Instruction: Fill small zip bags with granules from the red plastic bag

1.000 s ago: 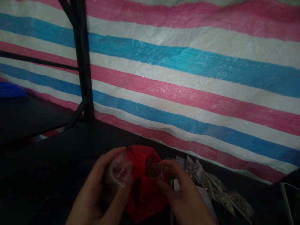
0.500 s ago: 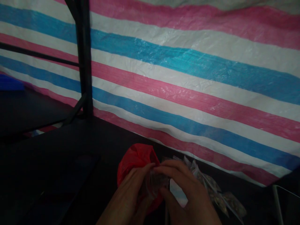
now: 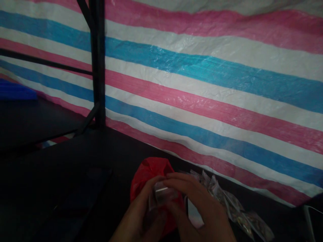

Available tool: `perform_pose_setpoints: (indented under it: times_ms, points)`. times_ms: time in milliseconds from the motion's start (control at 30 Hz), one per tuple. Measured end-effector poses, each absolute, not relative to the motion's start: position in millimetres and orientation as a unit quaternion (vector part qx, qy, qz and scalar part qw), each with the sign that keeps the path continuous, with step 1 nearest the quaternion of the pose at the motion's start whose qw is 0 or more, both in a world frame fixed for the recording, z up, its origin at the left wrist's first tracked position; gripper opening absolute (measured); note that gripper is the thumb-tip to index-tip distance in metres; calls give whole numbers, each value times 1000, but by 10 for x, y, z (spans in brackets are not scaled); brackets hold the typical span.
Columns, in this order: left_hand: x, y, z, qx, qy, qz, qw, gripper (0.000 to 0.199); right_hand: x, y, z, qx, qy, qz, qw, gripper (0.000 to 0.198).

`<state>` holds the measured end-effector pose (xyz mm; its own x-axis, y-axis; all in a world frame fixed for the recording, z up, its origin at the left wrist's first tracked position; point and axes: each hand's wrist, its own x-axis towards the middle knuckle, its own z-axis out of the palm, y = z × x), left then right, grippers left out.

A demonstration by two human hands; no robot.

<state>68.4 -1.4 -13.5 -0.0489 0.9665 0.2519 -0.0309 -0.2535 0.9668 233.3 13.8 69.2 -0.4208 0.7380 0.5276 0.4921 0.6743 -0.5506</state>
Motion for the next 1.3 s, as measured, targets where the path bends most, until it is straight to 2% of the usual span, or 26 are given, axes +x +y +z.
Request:
perform_pose_setpoints:
  times_ms: [100,233,333,400,500,600,667,733,833,900,1067,1300]
  points:
    - [689,-10,-132,510,440,591,444,51,2319,128,671,-377,-821,156,398,58]
    - [674,-34,5,473,433,578,505,47,2324,98,655,-430,-777,159,432,43]
    - [599,-42,134,468,455,571,497,47,2363,101,640,-488,-725,193,447,30]
    - [515,-41,189,456,476,577,482,49,2373,121,621,-517,-697,213,449,31]
    - [362,-51,198,426,475,588,497,51,2310,163,562,-530,-712,234,397,32]
    - [235,-72,139,427,489,540,535,47,2171,197,460,-539,-742,241,318,35]
    - [206,-72,96,451,530,505,510,42,2086,212,379,-540,-758,240,277,44]
    - [240,-47,69,466,583,504,434,36,2036,221,307,-537,-768,243,249,52]
    - [368,24,48,458,641,520,330,29,2020,222,236,-536,-771,259,225,55]
    - [450,73,32,449,649,517,331,28,2022,216,217,-532,-772,268,221,55]
    - [496,117,27,439,629,496,407,25,2007,211,221,-532,-768,277,224,53]
    - [464,100,142,410,643,543,352,12,2053,239,205,-593,-736,246,217,45]
